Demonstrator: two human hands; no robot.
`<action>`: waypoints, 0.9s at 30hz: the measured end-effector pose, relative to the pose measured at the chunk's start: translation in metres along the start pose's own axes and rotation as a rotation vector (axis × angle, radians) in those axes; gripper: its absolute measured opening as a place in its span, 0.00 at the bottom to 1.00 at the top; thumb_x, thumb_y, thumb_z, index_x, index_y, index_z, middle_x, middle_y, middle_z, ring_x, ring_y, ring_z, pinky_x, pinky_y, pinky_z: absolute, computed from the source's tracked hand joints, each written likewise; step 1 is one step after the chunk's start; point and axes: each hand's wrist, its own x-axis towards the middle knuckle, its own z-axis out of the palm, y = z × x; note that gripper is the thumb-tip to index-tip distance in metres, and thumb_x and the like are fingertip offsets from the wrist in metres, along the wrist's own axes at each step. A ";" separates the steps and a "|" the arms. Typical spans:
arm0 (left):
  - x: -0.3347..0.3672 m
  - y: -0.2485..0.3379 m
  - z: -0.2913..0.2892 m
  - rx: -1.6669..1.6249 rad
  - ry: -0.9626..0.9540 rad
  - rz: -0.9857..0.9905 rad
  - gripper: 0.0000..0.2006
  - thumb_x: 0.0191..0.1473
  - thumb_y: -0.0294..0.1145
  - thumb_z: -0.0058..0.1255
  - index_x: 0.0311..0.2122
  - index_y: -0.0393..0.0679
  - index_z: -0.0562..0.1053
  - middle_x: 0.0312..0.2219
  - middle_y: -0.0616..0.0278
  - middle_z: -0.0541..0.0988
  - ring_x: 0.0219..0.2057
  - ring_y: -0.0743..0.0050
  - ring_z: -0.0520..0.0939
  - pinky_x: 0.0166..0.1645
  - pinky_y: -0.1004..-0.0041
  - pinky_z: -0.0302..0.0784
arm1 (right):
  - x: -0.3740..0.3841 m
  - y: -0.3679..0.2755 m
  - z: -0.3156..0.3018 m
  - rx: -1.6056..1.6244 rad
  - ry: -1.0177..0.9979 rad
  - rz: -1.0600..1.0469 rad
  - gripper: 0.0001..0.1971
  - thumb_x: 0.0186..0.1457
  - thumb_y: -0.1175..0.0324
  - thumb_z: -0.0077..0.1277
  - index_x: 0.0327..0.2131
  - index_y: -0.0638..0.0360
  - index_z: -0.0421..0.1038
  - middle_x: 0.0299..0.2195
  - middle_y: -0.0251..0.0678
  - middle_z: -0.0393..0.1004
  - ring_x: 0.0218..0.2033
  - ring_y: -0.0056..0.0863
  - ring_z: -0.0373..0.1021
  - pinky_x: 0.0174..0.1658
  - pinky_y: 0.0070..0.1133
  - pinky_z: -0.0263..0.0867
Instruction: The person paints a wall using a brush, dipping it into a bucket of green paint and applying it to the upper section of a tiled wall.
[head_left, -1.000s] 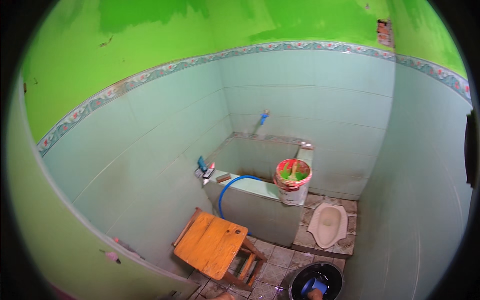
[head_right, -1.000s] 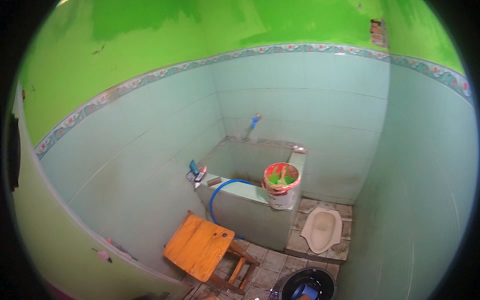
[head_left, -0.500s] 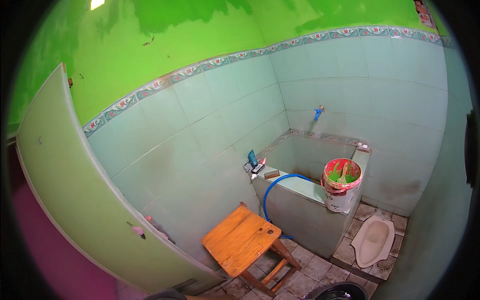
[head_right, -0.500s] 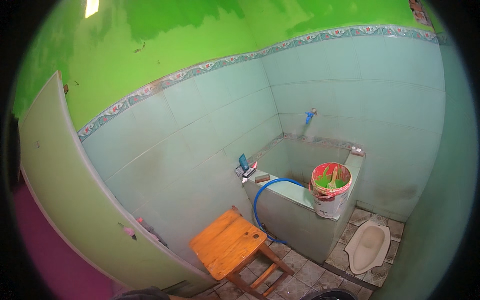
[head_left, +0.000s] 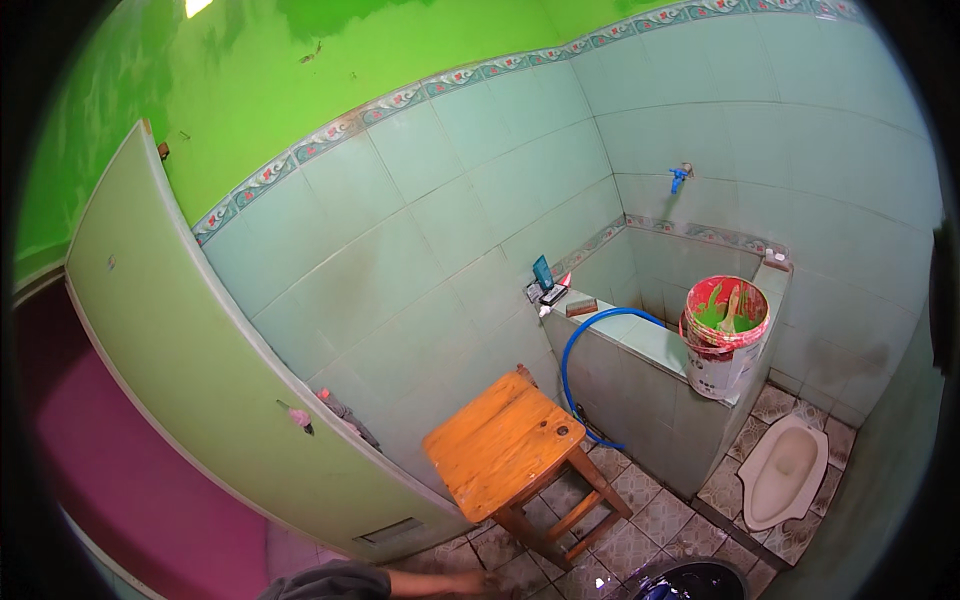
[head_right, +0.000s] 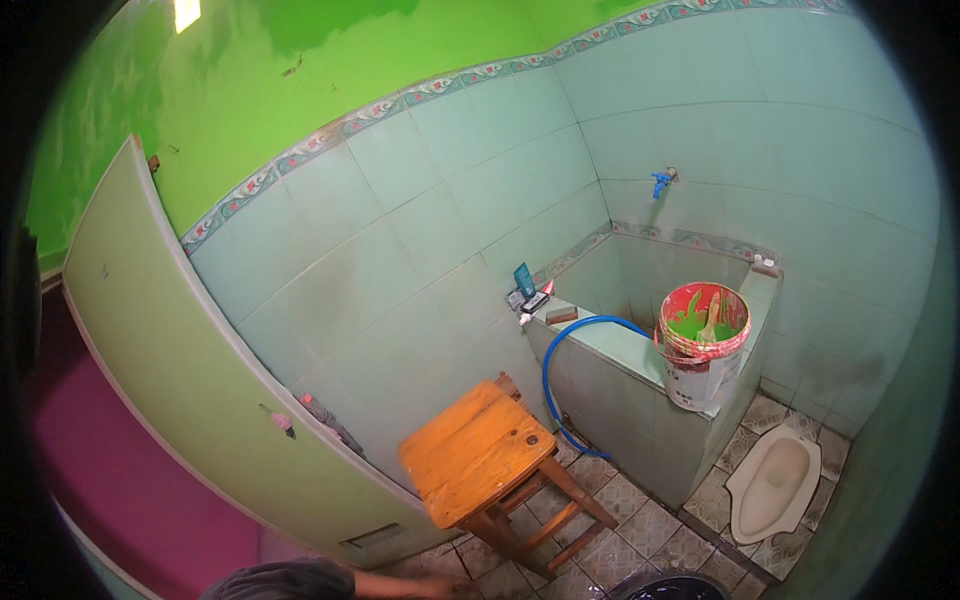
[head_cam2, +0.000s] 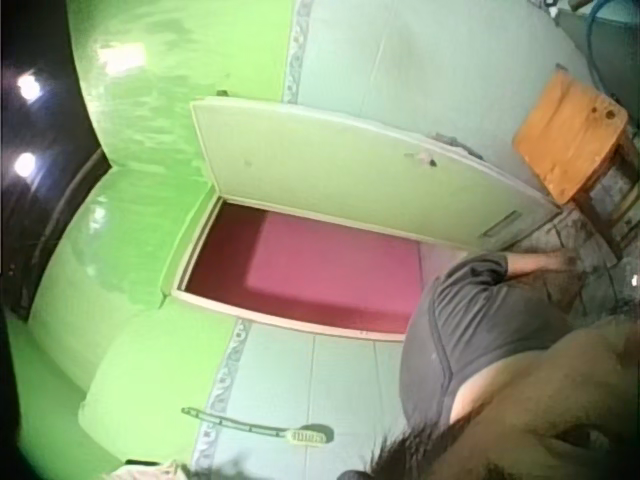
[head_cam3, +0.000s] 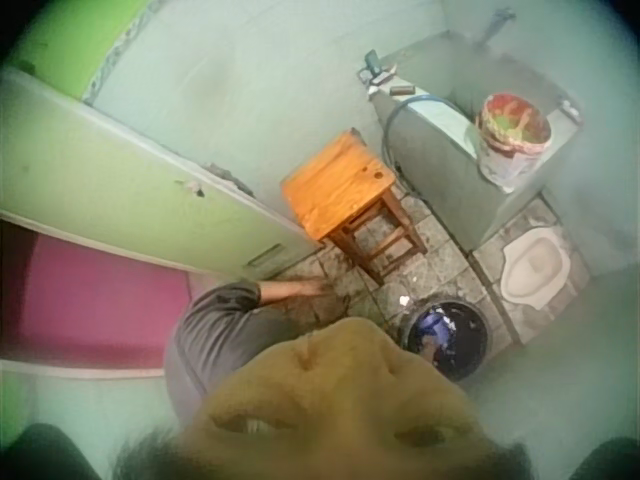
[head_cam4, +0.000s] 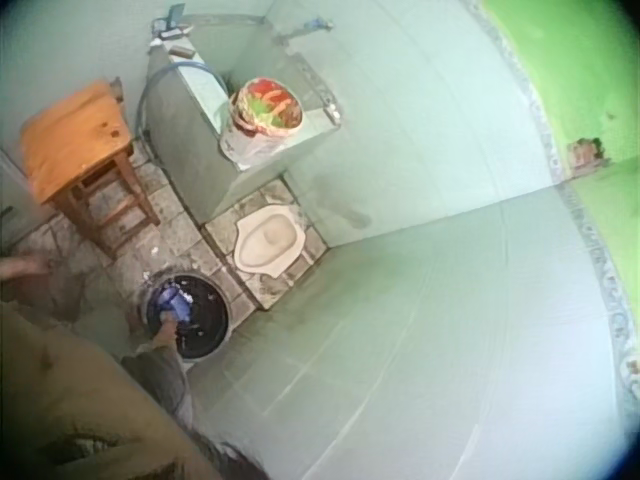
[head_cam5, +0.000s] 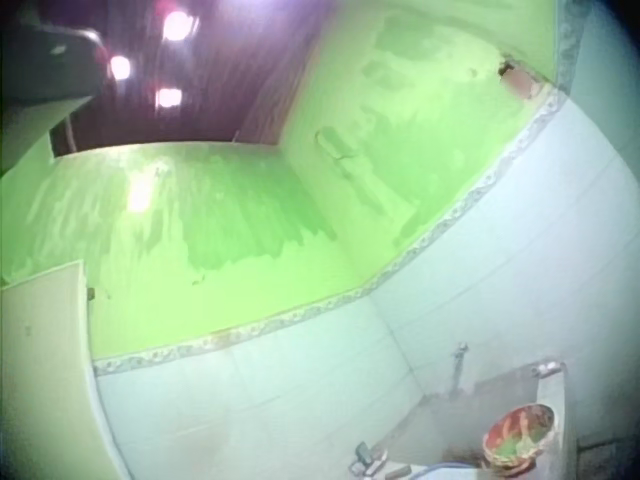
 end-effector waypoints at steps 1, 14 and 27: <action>0.007 -0.005 0.009 -0.049 -0.106 -0.140 0.17 0.51 0.37 0.52 0.41 0.34 0.72 0.30 0.52 0.77 0.30 0.62 0.78 0.35 0.65 0.75 | -0.004 0.001 -0.005 0.062 -0.009 0.002 0.16 0.58 0.48 0.42 0.32 0.48 0.68 0.24 0.28 0.68 0.23 0.19 0.66 0.24 0.16 0.58; 0.118 0.096 0.034 -0.759 -0.446 -0.429 0.26 0.54 0.56 0.40 0.39 0.39 0.74 0.30 0.55 0.79 0.26 0.65 0.79 0.31 0.65 0.75 | -0.168 -0.082 -0.019 0.420 -0.510 -0.073 0.11 0.60 0.56 0.45 0.41 0.49 0.63 0.32 0.27 0.68 0.31 0.18 0.65 0.31 0.16 0.59; 0.172 0.111 -0.002 -1.677 0.190 -0.695 0.18 0.57 0.46 0.46 0.39 0.39 0.74 0.30 0.60 0.79 0.30 0.73 0.78 0.32 0.72 0.75 | -0.276 -0.214 0.057 0.290 -0.952 -0.492 0.19 0.58 0.70 0.45 0.53 0.56 0.63 0.45 0.32 0.70 0.41 0.23 0.66 0.42 0.18 0.63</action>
